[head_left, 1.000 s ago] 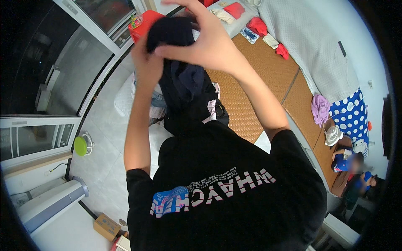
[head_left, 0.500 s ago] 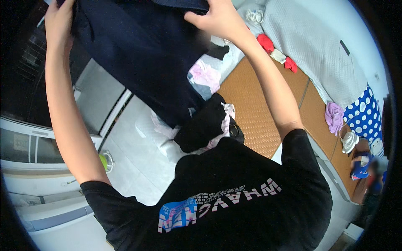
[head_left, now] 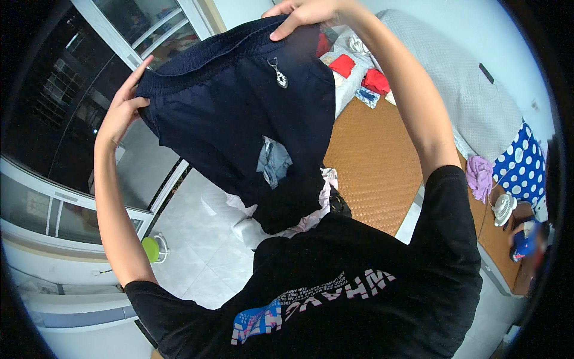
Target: The person folds several pieces of clothing one by one on a woven mat. They handle a red cloth, a patterned cloth, dark pants, and a black t-shirt, smoothing and folding each item before placing it on the mat.
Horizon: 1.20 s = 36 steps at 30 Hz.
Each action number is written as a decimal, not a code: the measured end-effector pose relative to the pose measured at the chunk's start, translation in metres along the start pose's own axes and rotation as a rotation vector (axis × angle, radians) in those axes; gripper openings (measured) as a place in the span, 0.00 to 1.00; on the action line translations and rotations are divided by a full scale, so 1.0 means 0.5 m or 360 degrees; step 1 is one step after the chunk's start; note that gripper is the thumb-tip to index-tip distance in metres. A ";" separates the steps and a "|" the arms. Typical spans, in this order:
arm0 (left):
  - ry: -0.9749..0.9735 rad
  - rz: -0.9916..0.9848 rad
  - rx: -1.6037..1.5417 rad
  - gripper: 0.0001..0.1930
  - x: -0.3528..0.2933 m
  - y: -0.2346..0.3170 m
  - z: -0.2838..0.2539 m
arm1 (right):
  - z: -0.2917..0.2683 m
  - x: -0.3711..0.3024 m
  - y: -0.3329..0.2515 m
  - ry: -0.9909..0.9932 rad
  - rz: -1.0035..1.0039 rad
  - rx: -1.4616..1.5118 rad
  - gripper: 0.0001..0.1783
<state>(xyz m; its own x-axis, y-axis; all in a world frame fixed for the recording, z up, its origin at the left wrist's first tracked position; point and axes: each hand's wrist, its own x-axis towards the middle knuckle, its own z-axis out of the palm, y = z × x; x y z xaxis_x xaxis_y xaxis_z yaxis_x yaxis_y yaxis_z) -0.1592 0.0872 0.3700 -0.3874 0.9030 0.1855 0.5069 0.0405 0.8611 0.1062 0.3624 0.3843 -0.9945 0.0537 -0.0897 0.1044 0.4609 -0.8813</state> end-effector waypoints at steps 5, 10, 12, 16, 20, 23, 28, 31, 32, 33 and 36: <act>-0.0174 0.0253 0.0187 0.22 -0.016 -0.059 -0.025 | 0.002 0.022 0.010 -0.0150 0.0128 -0.0013 0.19; -0.0021 0.0261 0.0477 0.09 -0.031 -0.088 -0.064 | 0.024 0.016 0.000 0.0058 -0.0114 -0.0173 0.28; 0.0114 0.0332 0.0528 0.11 -0.034 -0.097 -0.074 | 0.019 0.011 0.007 0.0158 -0.0268 -0.0080 0.24; 0.0167 0.0541 0.0394 0.16 -0.072 -0.074 -0.052 | 0.054 0.012 -0.009 0.0391 -0.0666 -0.0116 0.18; -0.0183 0.0319 0.1117 0.37 -0.108 -0.047 -0.024 | 0.122 0.030 -0.045 0.0551 -0.0998 -0.0476 0.18; -0.0237 0.0552 0.0738 0.43 -0.126 -0.052 0.035 | 0.158 0.059 -0.070 0.0510 -0.1094 -0.0361 0.22; -0.0161 0.0501 0.1095 0.28 -0.113 -0.019 0.175 | 0.164 0.097 -0.059 0.0272 -0.1278 -0.0339 0.22; -0.0291 0.0078 0.0476 0.22 -0.118 -0.043 0.190 | 0.183 0.068 -0.067 0.0113 -0.1163 -0.0255 0.22; -0.0364 -0.0059 0.0100 0.21 -0.123 -0.052 0.193 | 0.191 0.054 -0.066 0.0079 -0.1080 -0.0143 0.22; -0.0410 -0.0127 -0.0101 0.19 -0.134 -0.054 0.209 | 0.199 0.034 -0.062 0.0058 -0.0987 -0.0034 0.22; -0.0446 -0.0229 -0.0081 0.17 -0.171 -0.083 0.245 | 0.221 0.007 -0.034 0.0525 -0.1553 -0.0928 0.25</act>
<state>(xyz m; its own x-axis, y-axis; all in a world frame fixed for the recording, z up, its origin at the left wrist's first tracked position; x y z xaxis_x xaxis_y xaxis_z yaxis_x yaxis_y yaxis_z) -0.0528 0.0608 0.2601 -0.2213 0.9726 -0.0717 0.4203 0.1615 0.8929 0.1002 0.2568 0.3479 -0.6146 -0.3581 0.7028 -0.6261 0.7634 -0.1585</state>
